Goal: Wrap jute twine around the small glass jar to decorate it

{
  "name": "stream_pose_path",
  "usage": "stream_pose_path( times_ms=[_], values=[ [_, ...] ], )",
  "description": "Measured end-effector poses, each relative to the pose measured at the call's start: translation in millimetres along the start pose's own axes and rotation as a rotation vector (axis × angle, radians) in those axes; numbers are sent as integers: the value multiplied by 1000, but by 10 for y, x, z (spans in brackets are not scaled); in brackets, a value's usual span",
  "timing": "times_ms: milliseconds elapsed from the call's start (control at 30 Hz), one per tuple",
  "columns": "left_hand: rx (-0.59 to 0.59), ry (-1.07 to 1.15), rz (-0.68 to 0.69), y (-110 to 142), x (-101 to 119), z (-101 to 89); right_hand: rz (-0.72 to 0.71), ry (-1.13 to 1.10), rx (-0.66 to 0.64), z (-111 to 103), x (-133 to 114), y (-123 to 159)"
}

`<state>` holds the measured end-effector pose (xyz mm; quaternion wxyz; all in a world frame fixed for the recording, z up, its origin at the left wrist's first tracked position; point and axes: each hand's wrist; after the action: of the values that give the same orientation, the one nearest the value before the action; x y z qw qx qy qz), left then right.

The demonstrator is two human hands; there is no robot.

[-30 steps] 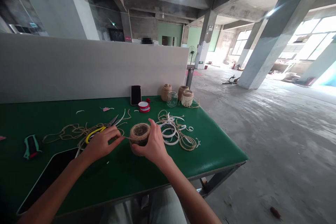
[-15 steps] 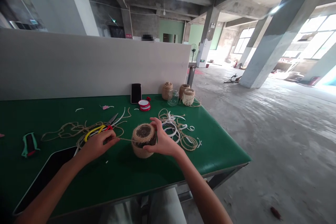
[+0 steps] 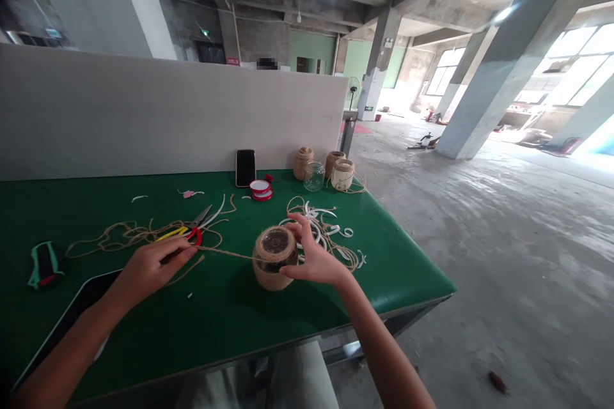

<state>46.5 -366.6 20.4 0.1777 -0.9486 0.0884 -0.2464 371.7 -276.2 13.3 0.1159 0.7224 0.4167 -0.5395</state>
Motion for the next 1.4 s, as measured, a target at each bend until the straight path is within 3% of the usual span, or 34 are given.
stream_pose_path(
  times_ms=[300, 467, 600, 700, 867, 1000, 1133, 1267, 1400],
  values=[
    [34, 43, -16, 62, 59, -146, 8, 105, 79, 84, 53, 37],
    [48, 63, 1, 102, 75, -159, 124, 419, 352, 348, -2, 108],
    [75, 68, 36, 131, 71, -171, 168, 439, 506, 497, -19, 93],
    [68, 62, 49, 134, 69, -173, 154, 370, 476, 467, -25, 74],
    [39, 29, 60, 102, 69, -134, 31, 209, 276, 285, -3, 79],
    [44, 8, 65, 78, 50, -99, 30, 323, 200, 241, -9, 107],
    [51, 5, 54, 77, 21, -83, 134, 540, 326, 371, -11, 92],
    [49, 6, 37, 84, 10, -85, 149, 590, 496, 511, 4, 25],
    [32, 7, 13, 86, 29, -99, 151, 477, 479, 520, -10, -3]
  ],
)
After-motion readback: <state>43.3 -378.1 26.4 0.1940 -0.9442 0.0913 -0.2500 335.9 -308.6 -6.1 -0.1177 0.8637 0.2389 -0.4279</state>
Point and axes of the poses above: each hand's wrist, its own y-axis away from the middle knuckle, its own z-axis out of the palm, x = y × z, and after that the axes turned 7 degrees about y, right-handed
